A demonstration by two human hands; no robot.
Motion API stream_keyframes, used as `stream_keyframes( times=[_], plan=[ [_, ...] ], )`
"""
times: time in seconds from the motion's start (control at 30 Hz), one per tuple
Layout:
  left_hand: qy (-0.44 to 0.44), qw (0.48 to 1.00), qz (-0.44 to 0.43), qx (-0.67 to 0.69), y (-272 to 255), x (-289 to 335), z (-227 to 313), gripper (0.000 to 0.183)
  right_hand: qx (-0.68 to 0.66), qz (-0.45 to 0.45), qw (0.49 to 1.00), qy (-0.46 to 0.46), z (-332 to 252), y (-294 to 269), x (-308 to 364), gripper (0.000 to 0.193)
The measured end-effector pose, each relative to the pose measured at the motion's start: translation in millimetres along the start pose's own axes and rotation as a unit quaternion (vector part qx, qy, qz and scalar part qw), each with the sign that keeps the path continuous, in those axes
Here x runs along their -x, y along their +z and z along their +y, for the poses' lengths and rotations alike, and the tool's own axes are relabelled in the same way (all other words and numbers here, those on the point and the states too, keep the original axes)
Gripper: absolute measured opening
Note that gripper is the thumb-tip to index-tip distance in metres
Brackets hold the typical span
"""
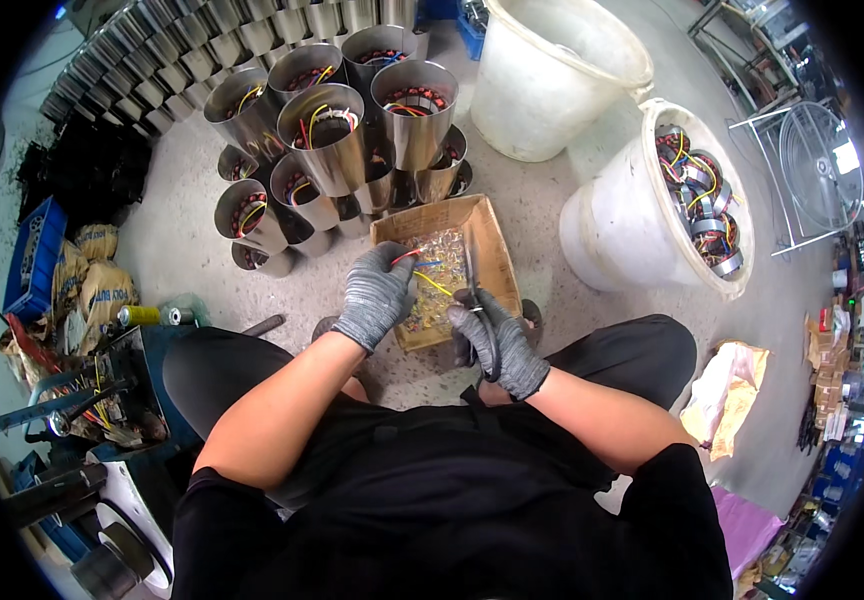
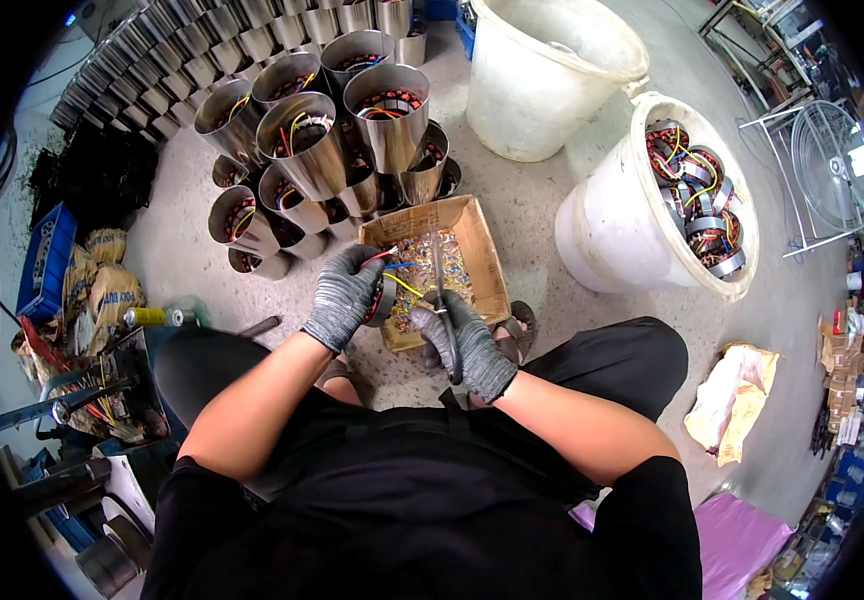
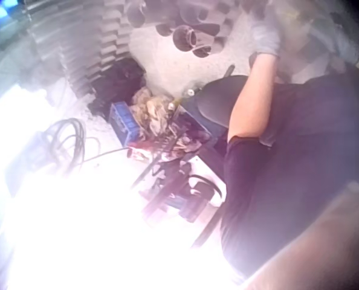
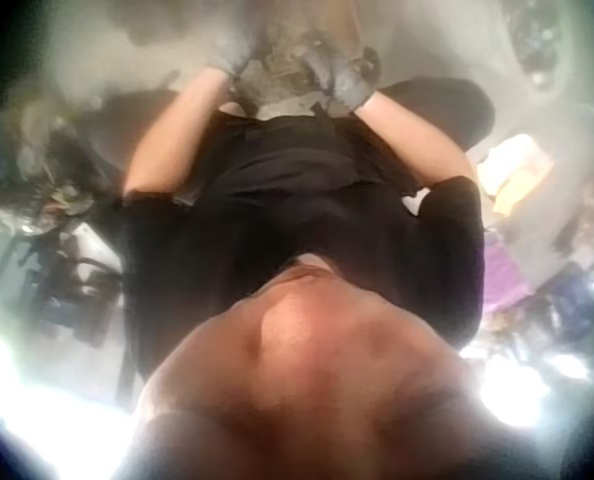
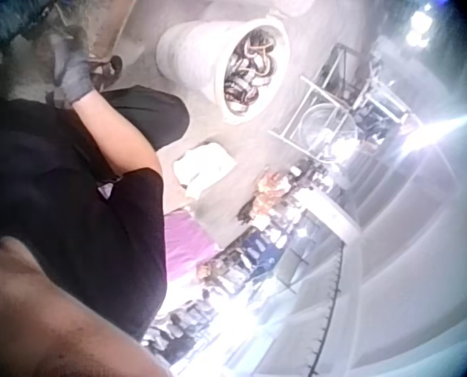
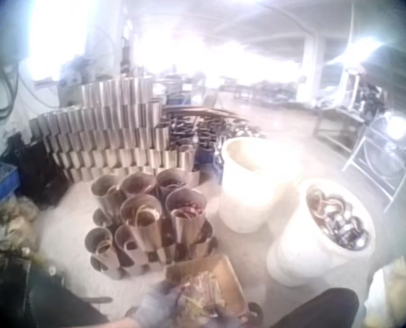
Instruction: The person retrieves motor stators from a bucket, trims their wire leads with scissors over a box, and inserts them into metal cylinders.
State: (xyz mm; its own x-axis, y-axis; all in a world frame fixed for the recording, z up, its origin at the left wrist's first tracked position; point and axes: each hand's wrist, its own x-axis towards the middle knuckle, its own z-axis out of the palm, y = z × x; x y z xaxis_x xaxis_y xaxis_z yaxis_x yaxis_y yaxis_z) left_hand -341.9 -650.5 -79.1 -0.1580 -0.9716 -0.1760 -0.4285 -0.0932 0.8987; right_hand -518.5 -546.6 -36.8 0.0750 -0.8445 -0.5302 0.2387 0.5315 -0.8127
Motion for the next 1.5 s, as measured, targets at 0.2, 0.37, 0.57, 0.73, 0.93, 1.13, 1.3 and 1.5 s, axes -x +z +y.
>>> stream_keyframes(
  times=[0.2, 0.37, 0.57, 0.73, 0.93, 1.13, 1.3, 1.5],
  plan=[
    [0.021, 1.0, -0.005, -0.001, 2.5, 1.8, 2.6, 0.018, -0.011, -0.042, 0.999, 0.01, -16.4, -11.1, 4.2, 0.044],
    [0.008, 0.999, -0.02, 0.035, 4.2, 10.4, 11.8, 0.019, 0.033, -0.1, 0.99, 0.094, -11.9, -7.1, 4.3, 0.043],
    [-0.067, 0.991, -0.116, 0.033, -1.9, 25.8, 48.8, 0.021, 0.051, -0.1, 0.99, 0.083, -10.7, -2.1, -5.1, 0.046],
    [0.009, 0.993, -0.113, -0.019, 3.6, 23.9, 39.6, 0.021, 0.07, -0.128, 0.984, 0.104, -28.5, -4.3, -7.7, 0.042],
    [0.173, 0.97, -0.113, -0.126, 7.7, 18.3, 14.9, 0.022, 0.064, -0.144, 0.984, 0.085, -23.4, -5.3, -5.7, 0.032],
    [0.226, 0.955, -0.139, -0.133, 13.9, 7.5, -13.9, 0.029, -0.056, -0.098, 0.976, 0.186, 7.0, -5.8, -16.3, 0.01],
    [0.028, 0.992, -0.119, -0.045, 8.3, 13.2, 18.3, 0.021, -0.156, -0.081, 0.971, 0.162, -3.8, -10.5, -5.5, 0.023],
    [-0.014, 0.992, -0.031, 0.123, -34.8, -0.7, 40.6, 0.013, -0.078, -0.07, 0.994, 0.018, -41.3, -18.9, -9.0, 0.025]
  ],
)
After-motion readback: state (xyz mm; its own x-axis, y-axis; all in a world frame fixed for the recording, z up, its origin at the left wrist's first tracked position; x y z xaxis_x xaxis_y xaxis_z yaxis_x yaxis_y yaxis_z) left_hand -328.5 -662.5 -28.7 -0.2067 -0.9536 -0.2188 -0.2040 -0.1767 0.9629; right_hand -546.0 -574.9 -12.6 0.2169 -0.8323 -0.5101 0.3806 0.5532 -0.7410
